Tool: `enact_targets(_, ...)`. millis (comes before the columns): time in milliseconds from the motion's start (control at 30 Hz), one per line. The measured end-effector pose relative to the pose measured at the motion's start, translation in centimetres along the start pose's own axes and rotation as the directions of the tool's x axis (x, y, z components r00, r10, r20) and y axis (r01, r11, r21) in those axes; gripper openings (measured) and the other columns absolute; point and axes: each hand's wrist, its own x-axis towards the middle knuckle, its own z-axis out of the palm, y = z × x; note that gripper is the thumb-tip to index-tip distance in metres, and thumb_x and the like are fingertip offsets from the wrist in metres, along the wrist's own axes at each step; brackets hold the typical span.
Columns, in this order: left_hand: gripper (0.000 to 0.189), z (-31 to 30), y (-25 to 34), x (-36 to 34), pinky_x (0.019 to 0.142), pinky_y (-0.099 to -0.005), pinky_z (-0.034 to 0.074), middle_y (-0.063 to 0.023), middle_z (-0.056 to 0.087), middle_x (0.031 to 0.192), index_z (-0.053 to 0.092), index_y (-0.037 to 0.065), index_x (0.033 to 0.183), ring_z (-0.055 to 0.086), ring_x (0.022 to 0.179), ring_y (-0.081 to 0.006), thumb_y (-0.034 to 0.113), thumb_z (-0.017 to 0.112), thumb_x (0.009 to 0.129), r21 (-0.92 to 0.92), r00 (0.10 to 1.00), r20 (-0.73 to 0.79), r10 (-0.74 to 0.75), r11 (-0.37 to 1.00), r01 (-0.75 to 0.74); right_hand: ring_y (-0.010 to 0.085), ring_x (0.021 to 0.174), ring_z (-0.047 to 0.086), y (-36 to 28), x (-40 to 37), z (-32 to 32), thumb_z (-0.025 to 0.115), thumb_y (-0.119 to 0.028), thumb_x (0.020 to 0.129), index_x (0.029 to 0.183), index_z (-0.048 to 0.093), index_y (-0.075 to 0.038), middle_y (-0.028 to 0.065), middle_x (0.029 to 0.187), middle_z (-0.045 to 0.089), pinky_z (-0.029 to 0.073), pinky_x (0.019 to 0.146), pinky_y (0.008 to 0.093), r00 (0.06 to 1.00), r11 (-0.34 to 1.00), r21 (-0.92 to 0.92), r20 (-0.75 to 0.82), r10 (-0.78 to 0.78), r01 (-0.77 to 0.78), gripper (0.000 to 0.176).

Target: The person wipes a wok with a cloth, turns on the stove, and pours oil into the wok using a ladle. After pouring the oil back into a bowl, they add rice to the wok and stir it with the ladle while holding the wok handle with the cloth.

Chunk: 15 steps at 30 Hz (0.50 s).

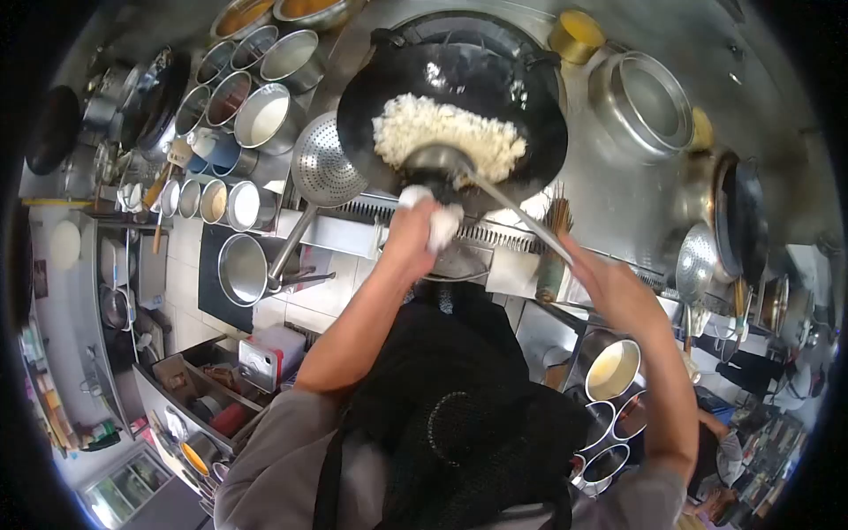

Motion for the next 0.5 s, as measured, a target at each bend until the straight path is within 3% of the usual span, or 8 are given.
enact_targets(33, 0.014, -0.7, -1.3, 2.8, 0.067, -0.0353, 0.054, -0.0117, 0.063, 0.088, 0.056, -0.001, 0.101, 0.065, 0.076, -0.0234, 0.008, 0.055, 0.090, -0.088, 0.998, 0.060, 0.037, 0.996, -0.031, 0.0451, 0.076, 0.064, 1.2, 3.0, 2.5, 0.050, -0.027, 0.101, 0.148, 0.040, -0.024, 0.0253, 0.088, 0.067, 0.052, 0.070, 0.0505, 0.997, 0.998, -0.062, -0.077, 0.029, -0.034, 0.048)
enact_targets(133, 0.027, -4.7, -8.6, 3.6, 0.073, -0.0356, 0.055, -0.0097, 0.061, 0.101, 0.049, 0.005, 0.118, 0.064, 0.088, -0.0216, 0.008, 0.054, 0.091, 0.021, 0.964, 0.057, 0.260, 0.965, -0.261, 0.0460, 0.069, 0.063, 3.7, 8.3, 9.4, 0.050, -0.026, 0.101, 0.147, 0.041, -0.026, 0.0271, 0.074, 0.063, 0.049, 0.064, 0.0536, 0.948, 0.987, -0.143, -0.317, 0.024, -0.073, 0.047)
enact_targets(167, 0.030, -7.1, -10.0, 2.6, 0.077, -0.0362, 0.055, -0.0090, 0.059, 0.108, 0.048, 0.005, 0.121, 0.063, 0.097, -0.0209, 0.008, 0.053, 0.091, 0.076, 0.969, 0.159, 0.186, 0.977, -0.200, 0.0465, 0.067, 0.062, 3.8, 8.5, 10.7, 0.050, -0.026, 0.101, 0.147, 0.041, -0.027, 0.0277, 0.069, 0.061, 0.047, 0.062, 0.0550, 0.897, 0.983, -0.170, -0.441, -0.008, -0.074, 0.047)
enact_targets(200, 0.031, -9.0, -11.0, 0.7, 0.082, -0.0357, 0.055, -0.0098, 0.060, 0.112, 0.048, 0.005, 0.123, 0.062, 0.100, -0.0210, 0.006, 0.053, 0.092, 0.096, 0.987, 0.145, 0.075, 0.991, -0.089, 0.0468, 0.067, 0.062, 3.4, 7.6, 10.5, 0.050, -0.027, 0.101, 0.147, 0.042, -0.027, 0.0278, 0.070, 0.062, 0.048, 0.061, 0.0551, 0.915, 0.995, -0.082, -0.403, 0.012, -0.049, 0.047)
enact_targets(300, 0.031, -3.9, -5.9, -6.3, 0.085, -0.0346, 0.054, -0.0118, 0.062, 0.115, 0.050, 0.004, 0.123, 0.064, 0.100, -0.0210, 0.006, 0.052, 0.093, -0.001, 0.975, 0.110, 0.192, 0.981, -0.193, 0.0469, 0.073, 0.063, 3.0, 5.1, 8.9, 0.049, -0.028, 0.101, 0.147, 0.043, -0.024, 0.0294, 0.081, 0.064, 0.049, 0.067, 0.0551, 0.940, 0.998, 0.026, -0.340, -0.043, 0.055, 0.046)
enact_targets(333, 0.023, -3.9, -5.4, -4.2, 0.082, -0.0360, 0.055, -0.0128, 0.064, 0.107, 0.055, 0.001, 0.115, 0.065, 0.093, -0.0228, 0.008, 0.053, 0.093, 0.010, 0.996, 0.037, 0.086, 0.996, -0.086, 0.0463, 0.078, 0.063, 2.5, 4.2, 8.5, 0.048, -0.029, 0.102, 0.147, 0.042, -0.023, 0.0294, 0.089, 0.064, 0.049, 0.073, 0.0535, 0.959, 0.993, 0.081, -0.276, -0.064, 0.090, 0.046)
enact_targets(433, 0.019, -3.2, -2.2, 1.3, 0.072, -0.0382, 0.056, -0.0154, 0.065, 0.095, 0.061, -0.001, 0.104, 0.066, 0.081, -0.0253, 0.014, 0.053, 0.095, 0.025, 0.994, 0.089, 0.055, 0.998, -0.057, 0.0451, 0.085, 0.064, 0.5, 0.4, 5.5, 0.046, -0.030, 0.103, 0.148, 0.041, -0.022, 0.0282, 0.099, 0.065, 0.050, 0.081, 0.0492, 0.994, 0.982, 0.166, -0.086, -0.071, 0.085, 0.046)
enact_targets(500, 0.031, -3.4, -2.9, -4.6, 0.080, -0.0379, 0.056, -0.0156, 0.064, 0.112, 0.054, -0.002, 0.123, 0.066, 0.100, -0.0264, 0.012, 0.051, 0.096, -0.091, 1.000, -0.023, 0.003, 0.996, -0.005, 0.0437, 0.090, 0.064, 0.3, -0.5, 0.7, 0.045, -0.031, 0.103, 0.148, 0.040, -0.021, 0.0258, 0.104, 0.066, 0.050, 0.086, 0.0439, 0.990, 0.982, 0.186, 0.133, -0.049, 0.024, 0.046)
